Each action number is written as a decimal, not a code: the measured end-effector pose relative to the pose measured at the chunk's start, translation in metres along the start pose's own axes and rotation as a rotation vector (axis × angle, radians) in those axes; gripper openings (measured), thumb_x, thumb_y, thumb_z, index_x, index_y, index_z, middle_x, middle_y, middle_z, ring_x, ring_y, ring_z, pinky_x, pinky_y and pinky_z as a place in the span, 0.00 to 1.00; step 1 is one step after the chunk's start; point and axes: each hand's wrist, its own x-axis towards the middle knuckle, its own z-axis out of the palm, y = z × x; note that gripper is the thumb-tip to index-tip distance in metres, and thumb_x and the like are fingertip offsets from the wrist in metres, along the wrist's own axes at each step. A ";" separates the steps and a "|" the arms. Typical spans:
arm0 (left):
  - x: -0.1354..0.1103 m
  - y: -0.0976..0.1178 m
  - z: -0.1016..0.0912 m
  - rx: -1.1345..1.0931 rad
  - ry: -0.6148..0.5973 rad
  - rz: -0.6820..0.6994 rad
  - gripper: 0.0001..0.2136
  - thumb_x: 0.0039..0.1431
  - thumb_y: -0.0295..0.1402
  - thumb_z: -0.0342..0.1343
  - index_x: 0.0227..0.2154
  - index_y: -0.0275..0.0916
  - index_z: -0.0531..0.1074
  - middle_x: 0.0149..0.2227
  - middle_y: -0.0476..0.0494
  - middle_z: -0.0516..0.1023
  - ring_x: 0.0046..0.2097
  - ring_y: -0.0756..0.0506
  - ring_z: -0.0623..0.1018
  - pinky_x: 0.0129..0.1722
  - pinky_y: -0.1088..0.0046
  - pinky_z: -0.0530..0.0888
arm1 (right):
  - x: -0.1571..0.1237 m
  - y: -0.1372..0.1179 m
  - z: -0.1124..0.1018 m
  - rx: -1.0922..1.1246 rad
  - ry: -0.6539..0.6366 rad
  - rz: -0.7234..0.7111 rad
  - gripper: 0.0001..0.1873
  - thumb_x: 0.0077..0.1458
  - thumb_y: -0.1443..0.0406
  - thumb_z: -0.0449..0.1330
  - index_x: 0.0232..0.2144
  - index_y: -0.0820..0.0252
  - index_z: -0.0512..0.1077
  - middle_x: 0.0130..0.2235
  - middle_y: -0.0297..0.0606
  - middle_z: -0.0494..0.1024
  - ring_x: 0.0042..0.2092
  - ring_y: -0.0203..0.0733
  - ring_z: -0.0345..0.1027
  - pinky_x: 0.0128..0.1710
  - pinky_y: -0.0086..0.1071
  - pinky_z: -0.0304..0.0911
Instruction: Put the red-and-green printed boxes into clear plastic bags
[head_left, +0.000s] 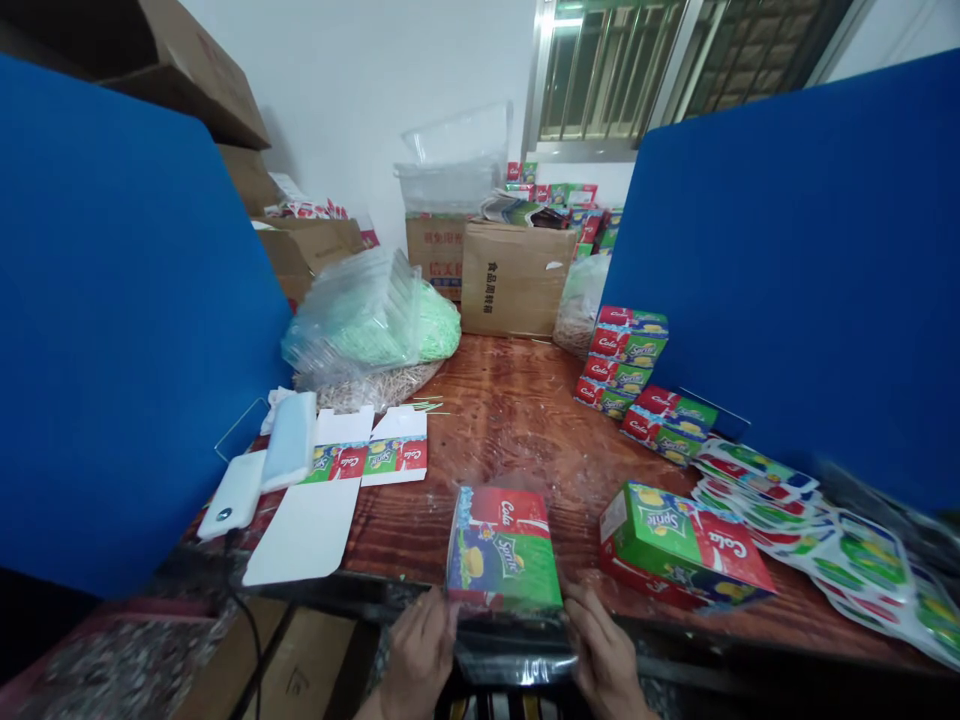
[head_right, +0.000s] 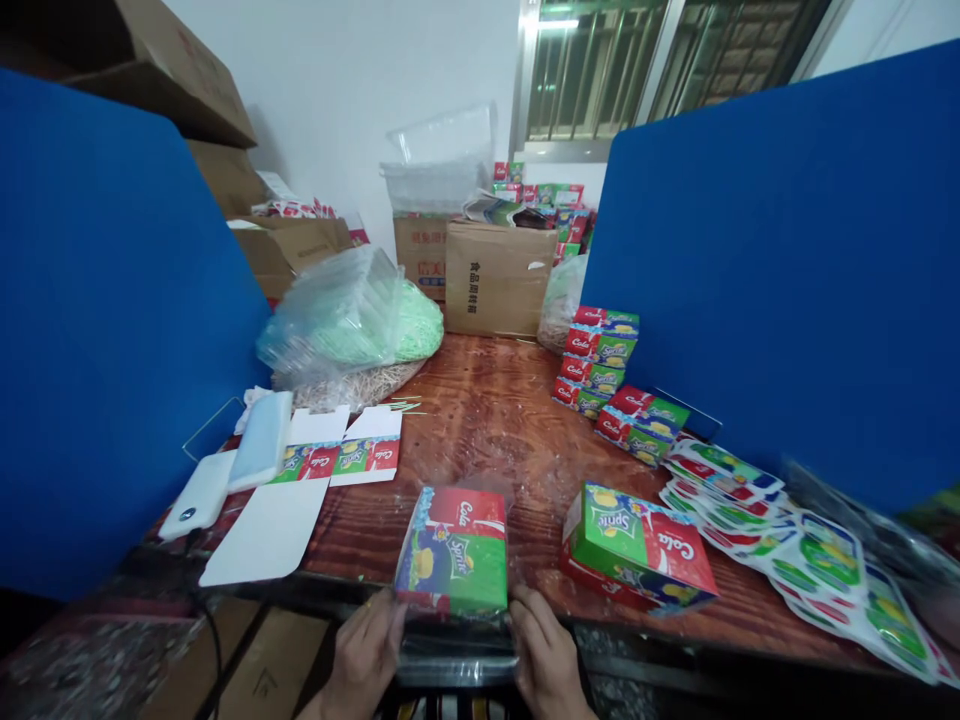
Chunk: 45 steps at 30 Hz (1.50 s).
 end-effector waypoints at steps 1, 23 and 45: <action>0.005 0.005 -0.001 0.026 0.019 -0.001 0.08 0.66 0.26 0.45 0.39 0.37 0.70 0.31 0.40 0.80 0.31 0.45 0.80 0.32 0.71 0.77 | 0.002 0.000 0.000 -0.026 0.023 -0.028 0.18 0.58 0.75 0.50 0.47 0.56 0.68 0.41 0.45 0.77 0.40 0.44 0.76 0.36 0.29 0.74; -0.028 0.000 0.022 0.031 -0.099 0.049 0.12 0.66 0.27 0.41 0.37 0.39 0.71 0.35 0.42 0.81 0.34 0.46 0.81 0.35 0.74 0.77 | -0.039 0.010 -0.007 -0.223 0.007 0.071 0.13 0.66 0.62 0.48 0.49 0.55 0.66 0.39 0.43 0.79 0.37 0.42 0.78 0.31 0.23 0.73; -0.045 0.008 0.026 -0.250 -0.149 -0.237 0.06 0.66 0.32 0.48 0.43 0.40 0.66 0.34 0.44 0.79 0.34 0.47 0.80 0.34 0.77 0.74 | -0.021 0.009 -0.002 0.030 0.111 0.256 0.11 0.62 0.66 0.55 0.47 0.58 0.68 0.42 0.42 0.74 0.44 0.40 0.73 0.42 0.27 0.70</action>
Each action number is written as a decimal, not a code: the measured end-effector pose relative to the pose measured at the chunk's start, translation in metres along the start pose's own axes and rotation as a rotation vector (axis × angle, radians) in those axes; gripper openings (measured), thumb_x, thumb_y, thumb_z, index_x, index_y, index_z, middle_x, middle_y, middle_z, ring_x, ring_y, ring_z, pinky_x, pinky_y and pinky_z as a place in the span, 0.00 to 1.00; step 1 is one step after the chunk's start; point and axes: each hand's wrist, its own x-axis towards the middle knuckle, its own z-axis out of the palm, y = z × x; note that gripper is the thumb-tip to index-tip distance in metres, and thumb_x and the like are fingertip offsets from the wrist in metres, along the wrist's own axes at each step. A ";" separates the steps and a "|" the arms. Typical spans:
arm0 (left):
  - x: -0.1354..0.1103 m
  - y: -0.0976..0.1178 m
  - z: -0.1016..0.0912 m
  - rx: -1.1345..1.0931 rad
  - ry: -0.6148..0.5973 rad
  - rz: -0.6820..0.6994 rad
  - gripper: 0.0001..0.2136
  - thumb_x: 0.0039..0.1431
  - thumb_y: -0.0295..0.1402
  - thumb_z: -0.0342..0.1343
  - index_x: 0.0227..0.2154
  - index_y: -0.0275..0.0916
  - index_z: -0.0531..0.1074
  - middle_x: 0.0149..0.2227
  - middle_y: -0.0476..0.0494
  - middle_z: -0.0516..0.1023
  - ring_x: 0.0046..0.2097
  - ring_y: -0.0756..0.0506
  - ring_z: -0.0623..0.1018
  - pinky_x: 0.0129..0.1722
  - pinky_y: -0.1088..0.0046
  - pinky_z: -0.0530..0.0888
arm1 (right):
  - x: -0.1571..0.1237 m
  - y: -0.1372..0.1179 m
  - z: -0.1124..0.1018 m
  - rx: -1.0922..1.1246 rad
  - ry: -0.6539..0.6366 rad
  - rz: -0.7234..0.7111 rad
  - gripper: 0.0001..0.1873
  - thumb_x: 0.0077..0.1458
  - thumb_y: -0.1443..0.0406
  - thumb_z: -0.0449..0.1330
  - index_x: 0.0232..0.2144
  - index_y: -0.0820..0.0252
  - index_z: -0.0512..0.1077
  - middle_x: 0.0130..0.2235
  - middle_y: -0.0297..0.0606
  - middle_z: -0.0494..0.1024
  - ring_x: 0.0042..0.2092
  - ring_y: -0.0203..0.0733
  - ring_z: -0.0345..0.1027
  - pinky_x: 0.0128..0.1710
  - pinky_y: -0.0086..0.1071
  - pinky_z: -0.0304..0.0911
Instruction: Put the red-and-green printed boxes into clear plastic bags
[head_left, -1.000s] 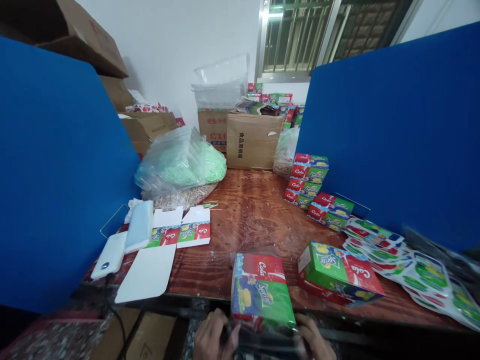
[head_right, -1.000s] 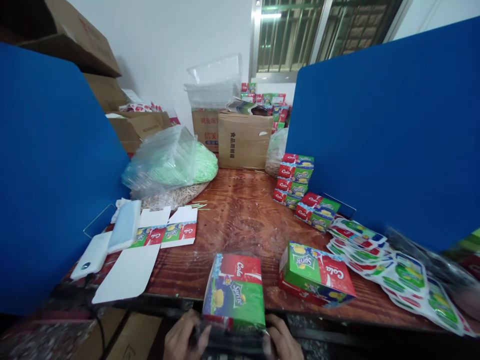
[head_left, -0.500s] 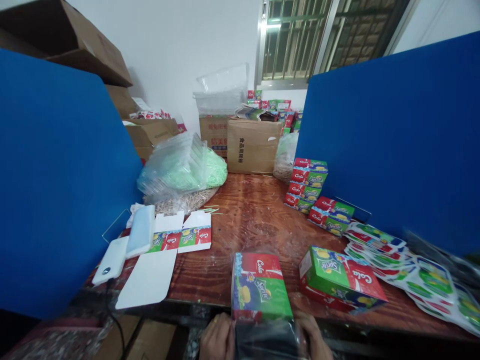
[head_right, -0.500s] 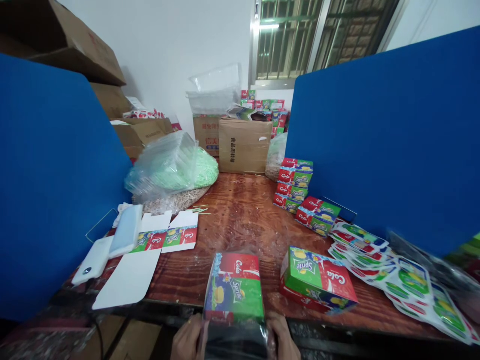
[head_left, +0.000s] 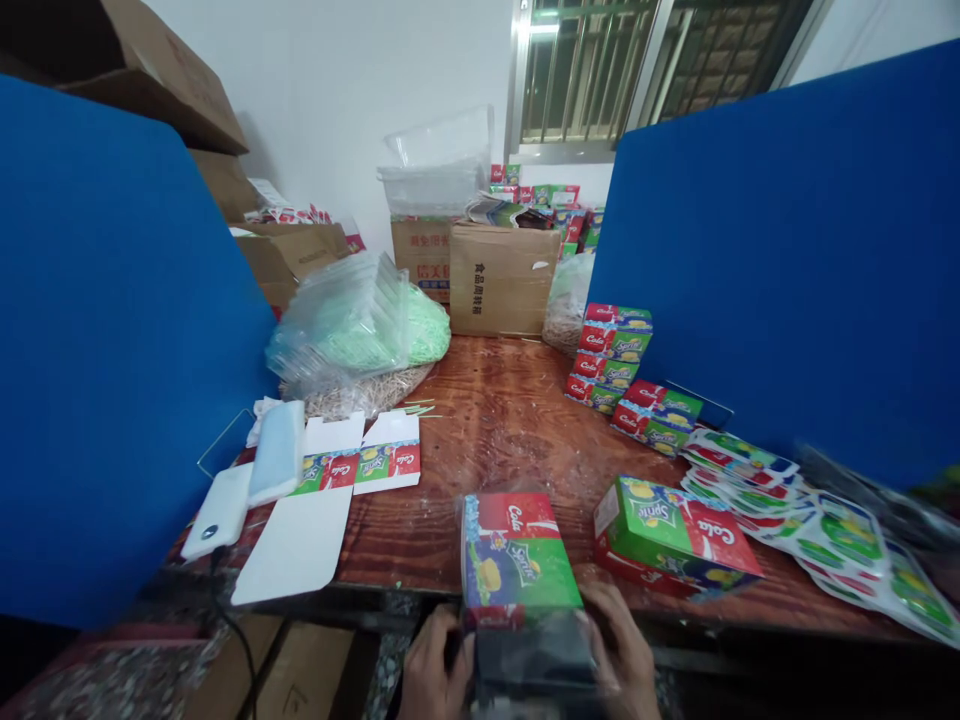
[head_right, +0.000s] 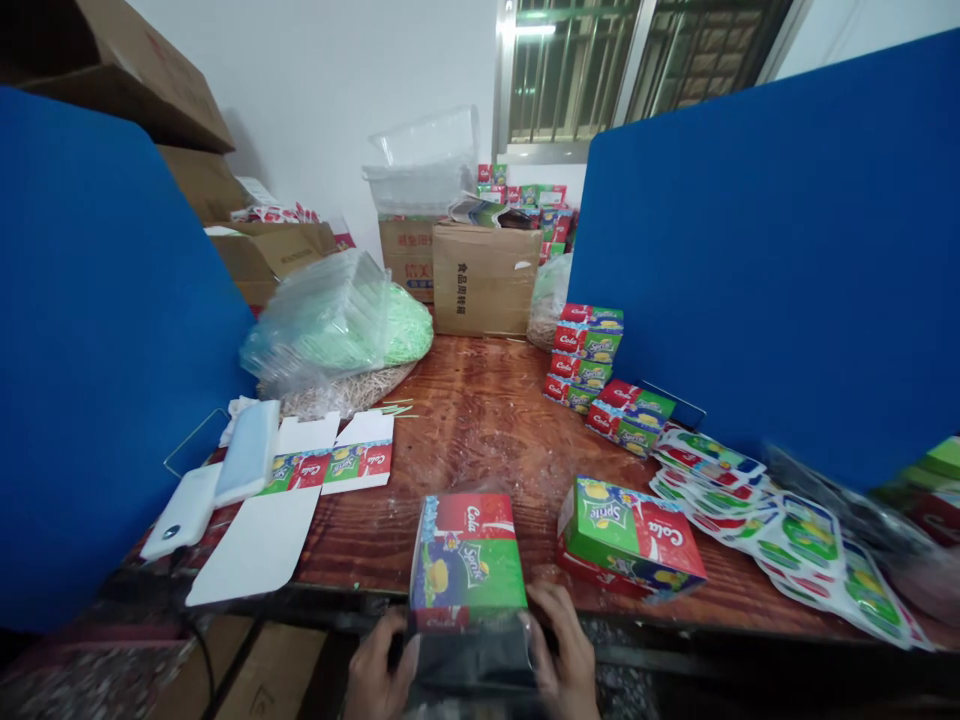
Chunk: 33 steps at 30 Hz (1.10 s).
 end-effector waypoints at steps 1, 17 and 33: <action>0.004 0.001 -0.002 0.021 -0.038 -0.038 0.06 0.66 0.34 0.49 0.42 0.40 0.66 0.33 0.45 0.79 0.34 0.47 0.80 0.33 0.76 0.74 | 0.002 -0.002 0.001 0.014 0.016 0.005 0.10 0.62 0.68 0.54 0.45 0.57 0.69 0.42 0.41 0.74 0.43 0.40 0.72 0.43 0.27 0.69; 0.025 0.027 -0.013 0.353 0.038 0.172 0.13 0.64 0.24 0.48 0.23 0.40 0.60 0.21 0.50 0.65 0.24 0.48 0.68 0.27 0.71 0.63 | 0.020 -0.030 0.002 -0.132 0.048 -0.111 0.08 0.61 0.75 0.49 0.38 0.58 0.62 0.33 0.36 0.69 0.34 0.35 0.68 0.33 0.26 0.65; 0.026 0.022 -0.014 -0.751 -0.416 -0.924 0.21 0.49 0.53 0.60 0.32 0.39 0.67 0.22 0.50 0.71 0.25 0.49 0.71 0.26 0.77 0.65 | -0.019 -0.038 -0.003 0.504 0.022 0.573 0.12 0.63 0.55 0.54 0.35 0.58 0.65 0.30 0.34 0.68 0.31 0.37 0.64 0.30 0.26 0.63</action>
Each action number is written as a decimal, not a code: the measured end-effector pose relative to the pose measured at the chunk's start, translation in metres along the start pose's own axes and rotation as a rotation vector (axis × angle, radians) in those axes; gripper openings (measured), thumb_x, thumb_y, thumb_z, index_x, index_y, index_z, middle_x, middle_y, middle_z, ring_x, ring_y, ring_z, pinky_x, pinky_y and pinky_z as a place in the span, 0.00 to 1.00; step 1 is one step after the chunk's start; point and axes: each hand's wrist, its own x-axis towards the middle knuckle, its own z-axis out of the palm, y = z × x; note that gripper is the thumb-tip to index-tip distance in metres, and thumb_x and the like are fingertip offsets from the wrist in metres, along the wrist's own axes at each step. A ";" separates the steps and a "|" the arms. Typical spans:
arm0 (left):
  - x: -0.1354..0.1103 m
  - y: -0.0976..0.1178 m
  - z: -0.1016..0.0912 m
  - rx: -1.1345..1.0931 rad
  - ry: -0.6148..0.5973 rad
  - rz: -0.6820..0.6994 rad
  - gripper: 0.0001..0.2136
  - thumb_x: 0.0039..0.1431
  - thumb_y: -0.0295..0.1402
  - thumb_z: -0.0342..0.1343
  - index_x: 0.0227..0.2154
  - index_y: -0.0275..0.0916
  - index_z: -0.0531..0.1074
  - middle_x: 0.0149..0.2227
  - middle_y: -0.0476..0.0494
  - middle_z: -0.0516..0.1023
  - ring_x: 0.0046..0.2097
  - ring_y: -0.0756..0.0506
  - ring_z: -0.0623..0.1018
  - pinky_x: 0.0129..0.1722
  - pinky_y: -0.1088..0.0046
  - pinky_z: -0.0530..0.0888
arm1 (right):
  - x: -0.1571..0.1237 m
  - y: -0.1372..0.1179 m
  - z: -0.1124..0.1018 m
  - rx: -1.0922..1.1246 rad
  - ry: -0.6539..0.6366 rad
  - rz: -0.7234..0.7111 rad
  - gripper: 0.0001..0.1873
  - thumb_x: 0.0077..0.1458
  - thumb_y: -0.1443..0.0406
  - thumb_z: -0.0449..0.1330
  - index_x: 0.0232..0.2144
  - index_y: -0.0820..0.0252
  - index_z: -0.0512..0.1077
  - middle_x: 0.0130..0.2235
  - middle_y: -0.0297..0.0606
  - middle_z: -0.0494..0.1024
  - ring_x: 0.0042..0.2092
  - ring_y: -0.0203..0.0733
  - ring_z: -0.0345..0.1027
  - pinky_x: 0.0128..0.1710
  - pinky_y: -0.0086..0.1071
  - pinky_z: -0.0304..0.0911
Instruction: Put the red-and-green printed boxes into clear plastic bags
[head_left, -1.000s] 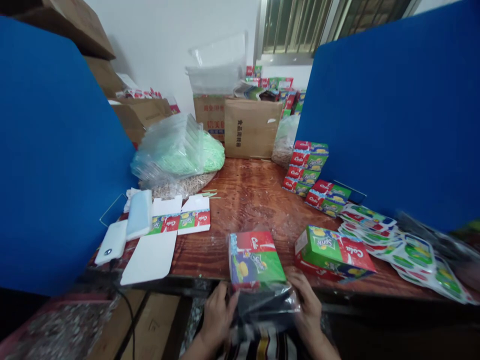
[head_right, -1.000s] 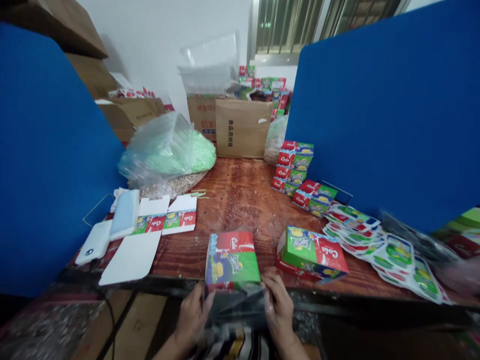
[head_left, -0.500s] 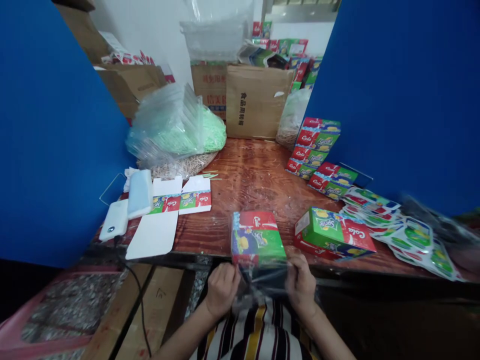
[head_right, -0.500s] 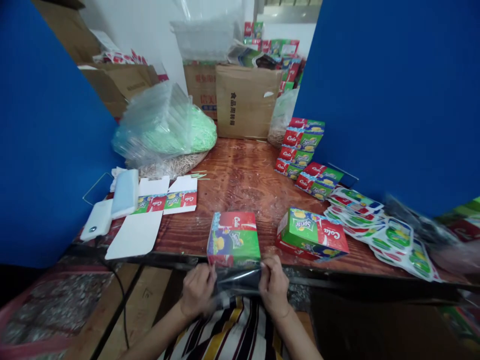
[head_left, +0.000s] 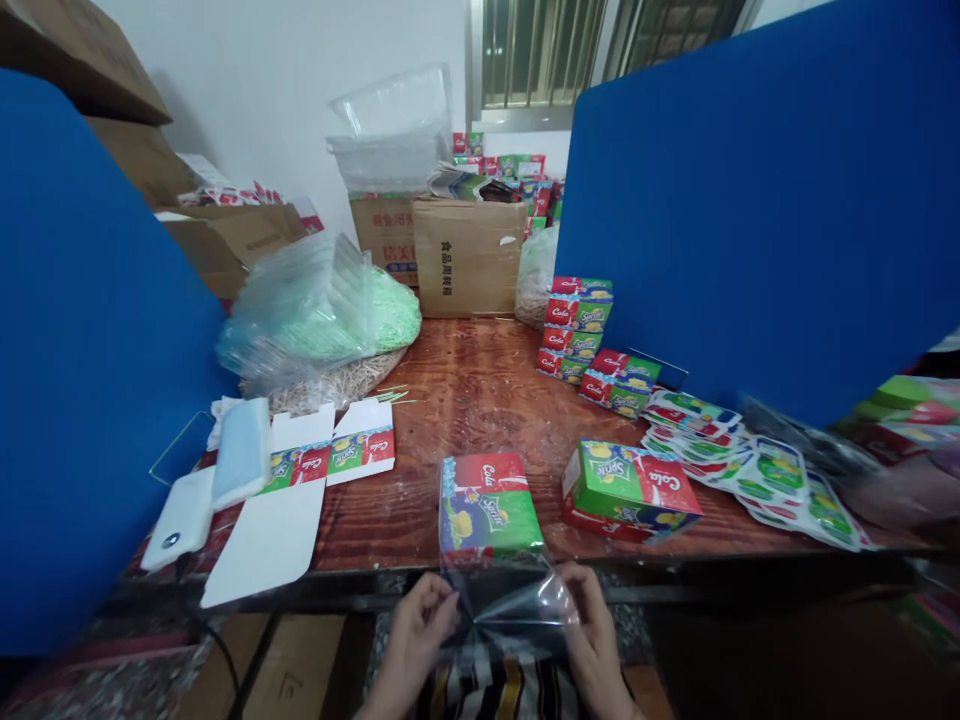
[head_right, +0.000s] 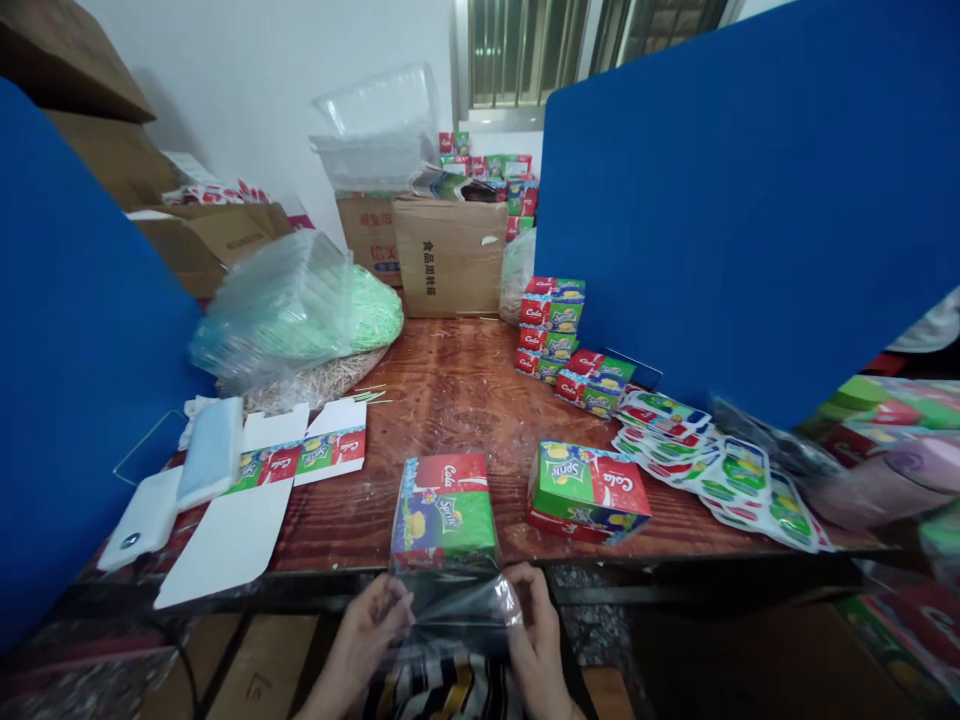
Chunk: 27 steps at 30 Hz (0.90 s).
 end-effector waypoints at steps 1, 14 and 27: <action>-0.004 0.007 -0.003 -0.178 -0.057 -0.131 0.25 0.45 0.55 0.61 0.36 0.39 0.67 0.23 0.49 0.72 0.26 0.48 0.72 0.26 0.76 0.66 | -0.005 -0.001 0.002 0.093 -0.031 0.093 0.14 0.62 0.53 0.54 0.33 0.58 0.64 0.29 0.33 0.67 0.29 0.36 0.63 0.29 0.25 0.62; -0.032 0.030 -0.019 -0.336 -0.205 -0.469 0.25 0.34 0.44 0.74 0.29 0.36 0.67 0.23 0.48 0.74 0.22 0.50 0.74 0.20 0.76 0.71 | -0.015 -0.013 0.056 0.570 -0.696 0.392 0.27 0.45 0.54 0.71 0.42 0.60 0.65 0.29 0.30 0.68 0.26 0.28 0.61 0.28 0.22 0.61; -0.042 0.018 -0.022 -0.439 -0.353 -0.344 0.21 0.44 0.44 0.70 0.28 0.36 0.65 0.24 0.48 0.73 0.26 0.49 0.76 0.22 0.77 0.73 | -0.012 -0.020 0.054 0.277 -0.644 0.066 0.16 0.53 0.54 0.64 0.31 0.61 0.72 0.29 0.35 0.75 0.31 0.37 0.69 0.34 0.29 0.67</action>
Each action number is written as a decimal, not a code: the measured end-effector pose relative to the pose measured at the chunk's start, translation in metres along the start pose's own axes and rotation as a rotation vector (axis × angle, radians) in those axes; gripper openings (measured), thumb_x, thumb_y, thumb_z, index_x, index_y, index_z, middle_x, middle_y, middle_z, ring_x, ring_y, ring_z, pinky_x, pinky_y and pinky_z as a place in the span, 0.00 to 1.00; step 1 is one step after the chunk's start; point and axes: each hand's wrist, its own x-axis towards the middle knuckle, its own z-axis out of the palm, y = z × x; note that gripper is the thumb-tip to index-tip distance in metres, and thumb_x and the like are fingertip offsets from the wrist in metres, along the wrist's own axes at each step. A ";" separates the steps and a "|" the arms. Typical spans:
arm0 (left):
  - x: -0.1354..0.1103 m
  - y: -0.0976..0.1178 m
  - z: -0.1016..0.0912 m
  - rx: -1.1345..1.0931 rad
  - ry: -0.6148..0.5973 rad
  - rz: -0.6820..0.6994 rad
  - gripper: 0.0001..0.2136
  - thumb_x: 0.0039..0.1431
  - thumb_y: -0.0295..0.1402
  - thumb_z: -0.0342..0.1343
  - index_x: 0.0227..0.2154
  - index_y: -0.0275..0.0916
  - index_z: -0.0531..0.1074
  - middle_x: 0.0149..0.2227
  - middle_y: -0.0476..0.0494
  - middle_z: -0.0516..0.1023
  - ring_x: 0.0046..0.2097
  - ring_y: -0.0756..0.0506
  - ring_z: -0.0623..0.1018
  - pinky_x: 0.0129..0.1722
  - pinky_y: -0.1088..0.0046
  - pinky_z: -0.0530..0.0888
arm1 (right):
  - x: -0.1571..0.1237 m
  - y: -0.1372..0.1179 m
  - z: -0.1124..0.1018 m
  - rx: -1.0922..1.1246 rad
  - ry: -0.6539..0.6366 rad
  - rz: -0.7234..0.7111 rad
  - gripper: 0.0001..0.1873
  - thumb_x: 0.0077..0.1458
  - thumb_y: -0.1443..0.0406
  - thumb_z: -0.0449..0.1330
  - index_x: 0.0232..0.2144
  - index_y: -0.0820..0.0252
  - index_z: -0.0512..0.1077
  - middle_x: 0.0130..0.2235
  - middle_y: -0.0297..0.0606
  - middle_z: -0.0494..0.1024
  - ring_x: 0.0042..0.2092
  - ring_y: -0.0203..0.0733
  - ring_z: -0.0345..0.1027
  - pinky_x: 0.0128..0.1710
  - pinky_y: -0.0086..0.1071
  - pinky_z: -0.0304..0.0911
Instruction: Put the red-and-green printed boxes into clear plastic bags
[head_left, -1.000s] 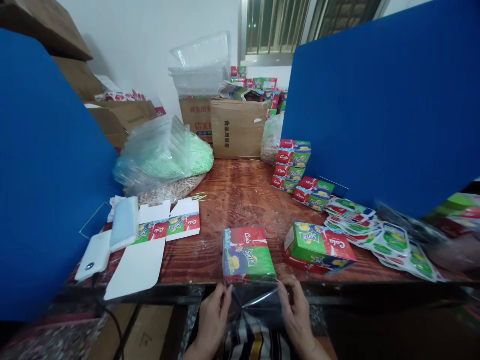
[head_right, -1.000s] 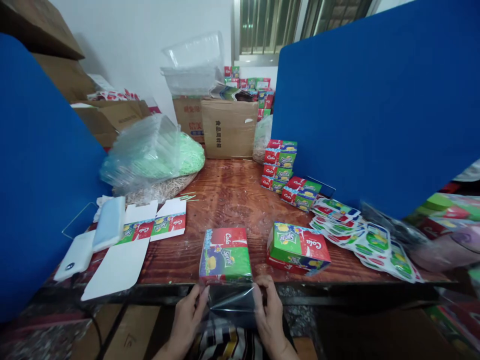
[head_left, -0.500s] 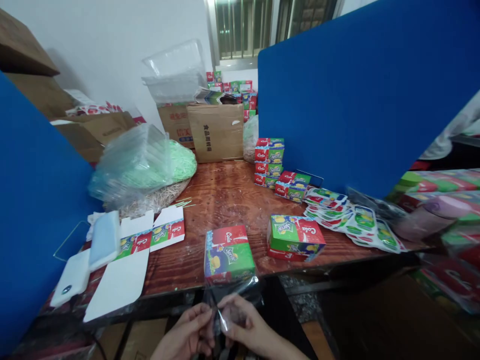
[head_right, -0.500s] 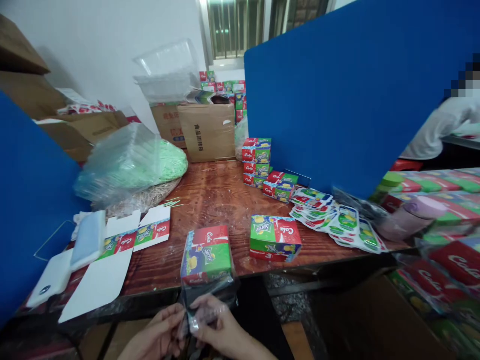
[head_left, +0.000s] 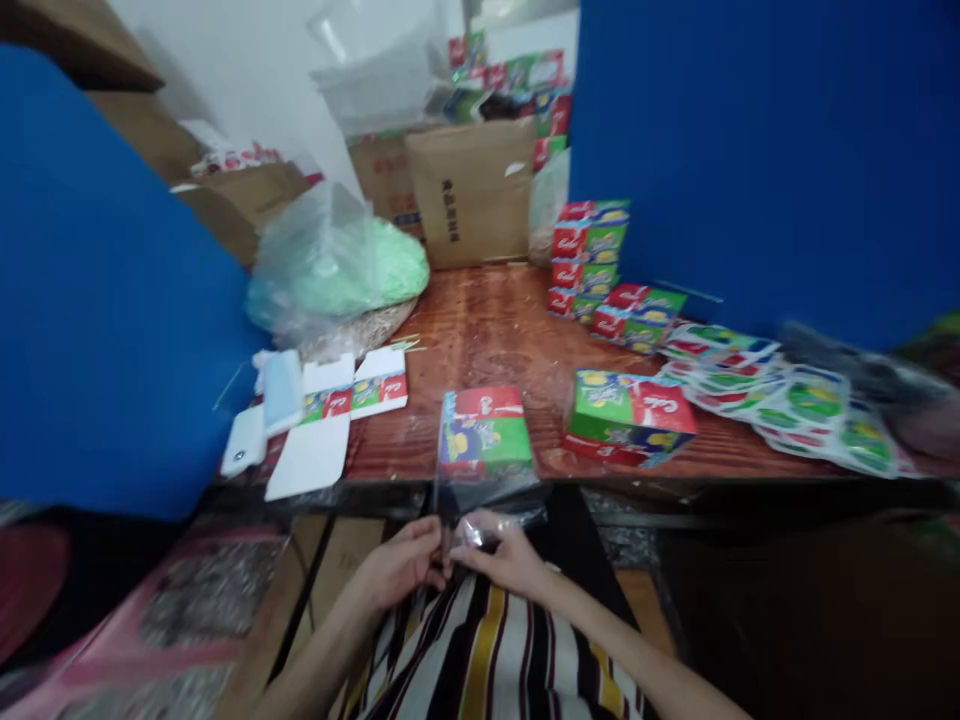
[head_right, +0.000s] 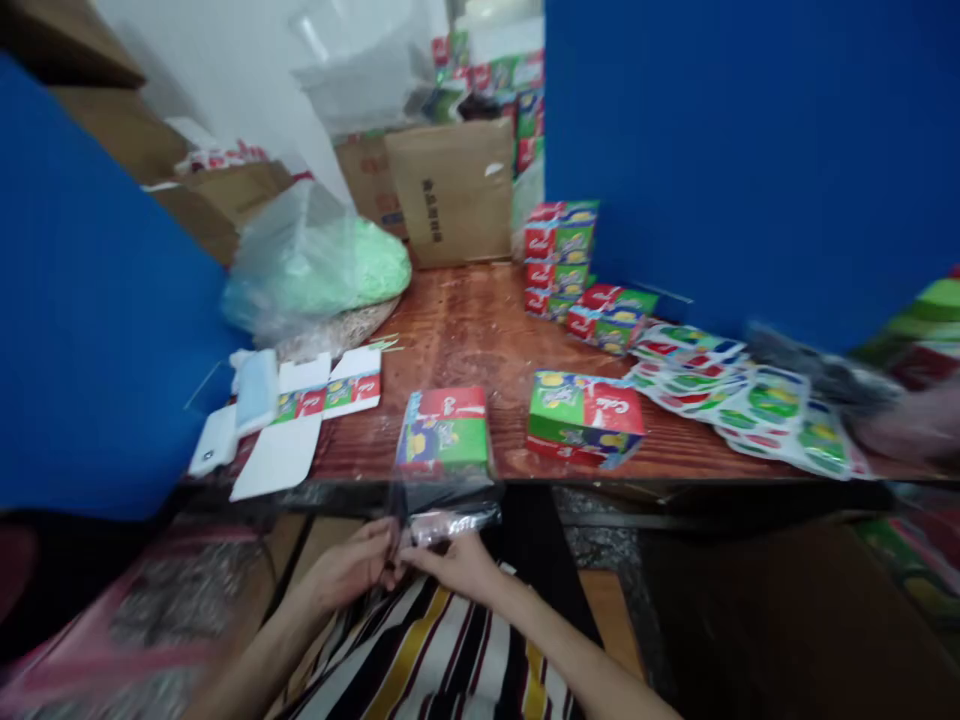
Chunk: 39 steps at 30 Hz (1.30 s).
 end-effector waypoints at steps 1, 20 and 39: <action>-0.001 0.001 -0.003 -0.007 -0.028 0.007 0.21 0.46 0.44 0.69 0.29 0.36 0.65 0.25 0.48 0.73 0.26 0.49 0.76 0.23 0.76 0.74 | -0.001 0.002 -0.001 -0.035 0.005 -0.010 0.15 0.53 0.54 0.64 0.32 0.61 0.72 0.30 0.36 0.75 0.32 0.38 0.69 0.35 0.30 0.68; 0.008 0.010 -0.003 -0.094 -0.043 0.035 0.23 0.40 0.41 0.72 0.29 0.36 0.64 0.24 0.51 0.73 0.23 0.52 0.74 0.22 0.76 0.75 | 0.010 0.011 0.010 -0.235 0.006 -0.130 0.14 0.54 0.58 0.65 0.39 0.60 0.72 0.33 0.36 0.76 0.32 0.37 0.71 0.36 0.30 0.69; 0.009 0.013 -0.003 -0.122 0.058 0.108 0.18 0.43 0.38 0.72 0.29 0.31 0.72 0.33 0.42 0.77 0.35 0.47 0.77 0.35 0.70 0.76 | -0.049 0.041 -0.074 -0.420 0.172 0.200 0.18 0.59 0.53 0.56 0.24 0.59 0.63 0.23 0.32 0.64 0.25 0.34 0.59 0.25 0.26 0.57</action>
